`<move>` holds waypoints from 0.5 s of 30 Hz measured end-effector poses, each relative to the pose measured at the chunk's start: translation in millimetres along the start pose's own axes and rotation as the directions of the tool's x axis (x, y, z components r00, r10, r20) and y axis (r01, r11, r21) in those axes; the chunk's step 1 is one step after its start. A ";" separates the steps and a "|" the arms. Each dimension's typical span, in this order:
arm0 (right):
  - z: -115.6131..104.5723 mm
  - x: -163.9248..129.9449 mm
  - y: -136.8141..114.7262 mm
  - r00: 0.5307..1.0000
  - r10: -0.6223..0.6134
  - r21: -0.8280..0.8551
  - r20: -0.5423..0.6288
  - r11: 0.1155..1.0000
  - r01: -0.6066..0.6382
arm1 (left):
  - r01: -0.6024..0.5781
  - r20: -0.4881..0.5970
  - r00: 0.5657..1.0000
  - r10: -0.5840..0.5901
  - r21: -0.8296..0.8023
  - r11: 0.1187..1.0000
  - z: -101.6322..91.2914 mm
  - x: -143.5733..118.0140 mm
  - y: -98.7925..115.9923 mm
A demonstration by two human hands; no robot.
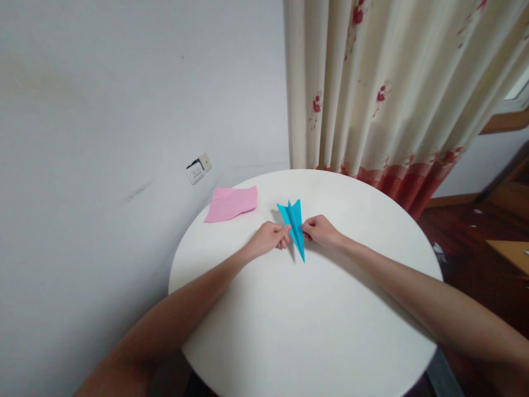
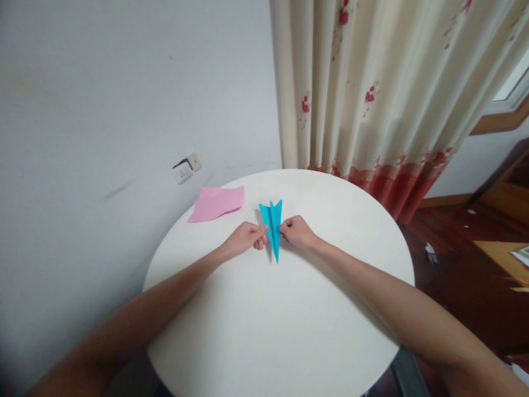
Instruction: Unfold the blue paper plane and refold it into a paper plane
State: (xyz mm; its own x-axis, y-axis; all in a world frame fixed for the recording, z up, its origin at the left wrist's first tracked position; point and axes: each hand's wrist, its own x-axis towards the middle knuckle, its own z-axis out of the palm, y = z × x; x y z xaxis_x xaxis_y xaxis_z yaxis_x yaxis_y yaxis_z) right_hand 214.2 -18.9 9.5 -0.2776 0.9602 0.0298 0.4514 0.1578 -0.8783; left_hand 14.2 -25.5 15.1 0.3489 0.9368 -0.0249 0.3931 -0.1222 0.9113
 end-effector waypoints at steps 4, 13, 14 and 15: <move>-5.5 -1.3 5.4 0.998 0.057 -0.334 -0.038 0.940 -0.066 | -0.055 -0.114 0.991 0.063 0.068 0.996 -7.2 4.8 -2.2; -16.7 -21.2 -18.4 0.997 -0.027 -0.589 -0.069 0.808 -0.019 | -0.182 -0.334 0.915 0.228 0.162 0.970 -33.2 11.0 2.8; -16.7 -24.2 -20.6 0.999 -0.023 -0.594 -0.039 0.805 -0.005 | -0.194 -0.356 0.904 0.236 0.151 0.969 -36.1 11.4 3.4; -16.6 -27.3 -22.5 1.000 -0.013 -0.602 -0.006 0.798 0.007 | -0.206 -0.379 0.893 0.242 0.132 0.970 -38.9 11.7 3.8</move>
State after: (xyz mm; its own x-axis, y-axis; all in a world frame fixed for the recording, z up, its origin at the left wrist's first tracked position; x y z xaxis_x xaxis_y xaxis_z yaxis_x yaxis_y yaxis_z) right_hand 225.7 -44.8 36.4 -0.2787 0.9594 0.0443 0.8691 0.2715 -0.4134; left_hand -13.3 -2.2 34.2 0.0838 0.9315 0.3539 0.4216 -0.3550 0.8344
